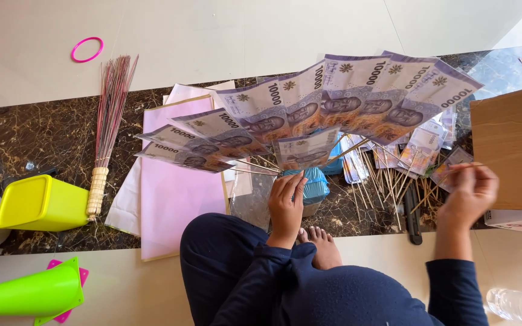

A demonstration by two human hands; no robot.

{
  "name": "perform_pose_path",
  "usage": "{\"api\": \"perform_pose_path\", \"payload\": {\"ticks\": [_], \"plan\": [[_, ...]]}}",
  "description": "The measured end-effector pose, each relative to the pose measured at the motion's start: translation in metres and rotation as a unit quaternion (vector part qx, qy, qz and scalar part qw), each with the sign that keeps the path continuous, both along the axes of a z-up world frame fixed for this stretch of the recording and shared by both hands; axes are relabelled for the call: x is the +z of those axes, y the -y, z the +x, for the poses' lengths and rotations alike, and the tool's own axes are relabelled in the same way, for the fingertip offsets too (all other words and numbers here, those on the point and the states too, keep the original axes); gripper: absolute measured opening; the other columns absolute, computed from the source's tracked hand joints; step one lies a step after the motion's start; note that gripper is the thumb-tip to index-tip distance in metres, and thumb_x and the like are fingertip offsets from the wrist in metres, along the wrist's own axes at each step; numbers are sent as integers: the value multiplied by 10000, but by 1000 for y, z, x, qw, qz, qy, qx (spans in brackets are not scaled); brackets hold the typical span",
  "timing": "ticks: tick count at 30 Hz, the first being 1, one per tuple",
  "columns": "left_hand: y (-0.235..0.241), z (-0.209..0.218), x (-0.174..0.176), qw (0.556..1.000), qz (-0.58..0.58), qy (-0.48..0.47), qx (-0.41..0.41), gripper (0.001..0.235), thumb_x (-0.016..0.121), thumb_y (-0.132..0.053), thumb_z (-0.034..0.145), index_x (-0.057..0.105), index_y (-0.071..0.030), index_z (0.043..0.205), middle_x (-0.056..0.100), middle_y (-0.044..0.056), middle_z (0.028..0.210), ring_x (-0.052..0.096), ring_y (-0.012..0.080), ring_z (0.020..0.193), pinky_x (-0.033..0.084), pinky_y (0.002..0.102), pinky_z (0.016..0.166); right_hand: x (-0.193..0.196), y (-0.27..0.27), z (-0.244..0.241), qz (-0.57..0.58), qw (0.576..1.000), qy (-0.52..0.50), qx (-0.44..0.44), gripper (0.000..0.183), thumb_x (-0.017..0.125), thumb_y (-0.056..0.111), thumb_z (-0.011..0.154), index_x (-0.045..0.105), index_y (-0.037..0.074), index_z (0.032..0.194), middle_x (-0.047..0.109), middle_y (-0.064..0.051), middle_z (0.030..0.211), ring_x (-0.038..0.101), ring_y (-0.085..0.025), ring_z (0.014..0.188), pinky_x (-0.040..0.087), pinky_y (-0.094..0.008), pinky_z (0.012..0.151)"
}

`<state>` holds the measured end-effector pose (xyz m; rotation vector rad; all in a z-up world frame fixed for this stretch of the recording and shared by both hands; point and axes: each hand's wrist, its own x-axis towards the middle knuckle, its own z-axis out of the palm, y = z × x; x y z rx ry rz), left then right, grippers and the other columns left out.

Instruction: The person sits on the floor and assembles a decorative item by attaching printed paper money sheets to thin wooden sticks. They insert the sticks into a blue plastic base and arrange the sheets in a fan shape.

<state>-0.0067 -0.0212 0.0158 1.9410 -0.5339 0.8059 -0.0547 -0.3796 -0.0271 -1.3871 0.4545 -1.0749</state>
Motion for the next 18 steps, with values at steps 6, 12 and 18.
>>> {"api": "perform_pose_path", "payload": {"ticks": [6,12,18], "plan": [[2,1,-3,1000,4,11,15,132,707,-50,968,725,0,1089,733,99,1042,690,233,977,588,357,909,101,-55,-13,-188,976,99,-42,103,533,-123,1214,519,-25,1243,606,-203,1116,616,-261,953,561,-330,852],[6,5,-9,998,-37,40,38,112,767,-53,924,774,-37,1034,753,93,993,734,245,895,585,327,807,89,-156,1,-311,948,-14,65,64,747,-19,1031,707,31,1033,746,-142,916,724,-296,822,564,-379,739],[5,2,6,997,-33,59,42,140,769,-28,915,775,-30,1054,740,87,949,731,239,856,592,312,787,71,-216,25,-257,941,-26,218,75,733,-25,945,730,0,1016,778,-141,972,780,-287,872,637,-374,773]]}}
